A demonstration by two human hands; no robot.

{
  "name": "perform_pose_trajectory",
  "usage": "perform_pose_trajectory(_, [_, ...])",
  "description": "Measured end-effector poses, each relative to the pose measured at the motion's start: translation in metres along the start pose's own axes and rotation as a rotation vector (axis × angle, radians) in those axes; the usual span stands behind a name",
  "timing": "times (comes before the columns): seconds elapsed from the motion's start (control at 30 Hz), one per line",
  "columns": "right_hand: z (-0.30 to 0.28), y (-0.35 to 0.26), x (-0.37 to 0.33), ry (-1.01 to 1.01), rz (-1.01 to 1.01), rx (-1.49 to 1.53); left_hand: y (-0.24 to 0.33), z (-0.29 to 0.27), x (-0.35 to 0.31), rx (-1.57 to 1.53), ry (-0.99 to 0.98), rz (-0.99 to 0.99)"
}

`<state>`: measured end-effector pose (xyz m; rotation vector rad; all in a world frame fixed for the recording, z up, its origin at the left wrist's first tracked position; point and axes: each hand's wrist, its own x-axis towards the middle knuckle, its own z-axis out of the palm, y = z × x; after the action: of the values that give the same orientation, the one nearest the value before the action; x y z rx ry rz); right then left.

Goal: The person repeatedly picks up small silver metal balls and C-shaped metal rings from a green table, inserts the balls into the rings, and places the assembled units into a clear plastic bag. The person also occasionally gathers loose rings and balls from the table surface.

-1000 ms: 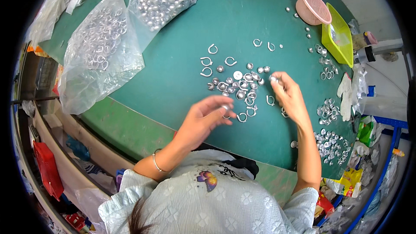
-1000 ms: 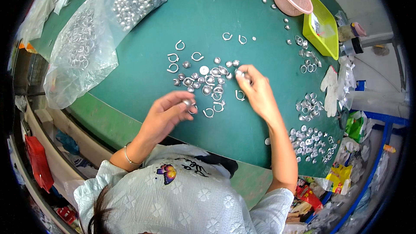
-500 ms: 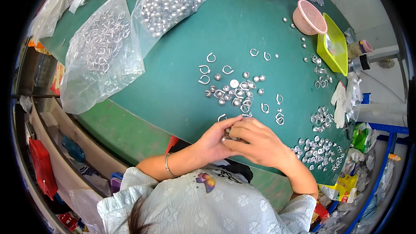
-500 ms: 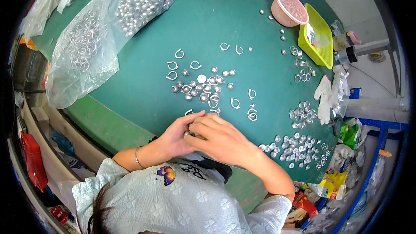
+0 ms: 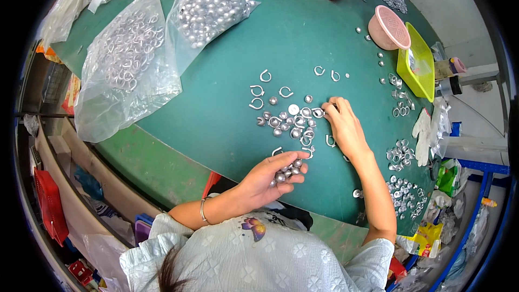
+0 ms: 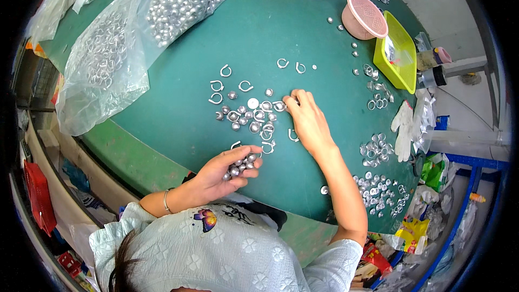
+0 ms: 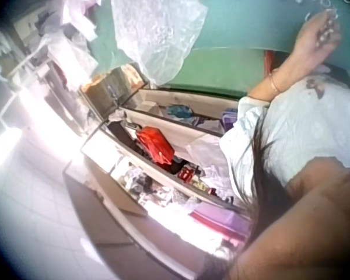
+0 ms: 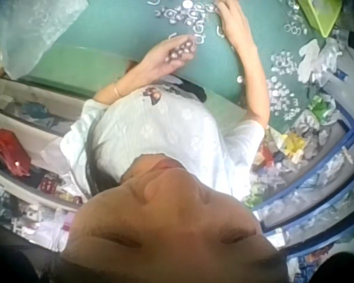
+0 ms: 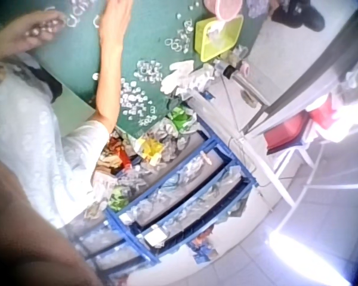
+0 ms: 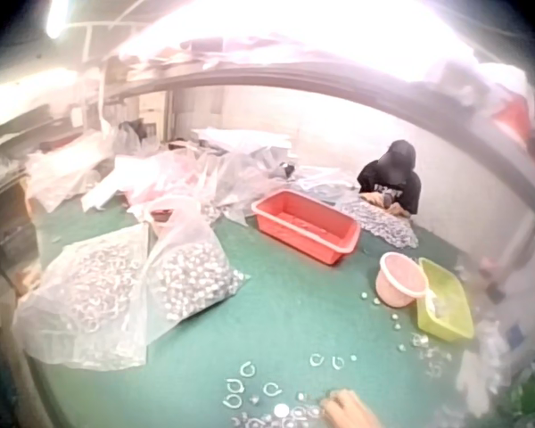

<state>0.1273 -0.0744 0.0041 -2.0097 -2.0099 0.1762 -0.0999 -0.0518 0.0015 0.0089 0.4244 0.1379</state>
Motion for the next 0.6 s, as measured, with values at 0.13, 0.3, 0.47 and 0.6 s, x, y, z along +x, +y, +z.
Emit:
perform_pose_trajectory(0.13, [-0.008,0.006,-0.009,0.058,0.129,0.273,-0.002,-0.003,0.003,0.028,0.010,-0.004])
perform_pose_trajectory(0.3, [-0.040,-0.051,-0.023,-0.071,-0.058,0.621,0.000,0.018,0.003,-0.069,0.082,0.078])
perform_pose_trajectory(0.47, [-0.035,-0.052,-0.009,0.012,-0.150,0.529,-0.004,-0.005,0.014,-0.141,-0.025,0.137])
perform_pose_trajectory(0.6, [-0.009,-0.013,0.002,0.098,0.109,0.218,0.000,0.001,0.011,-0.029,-0.011,0.075])
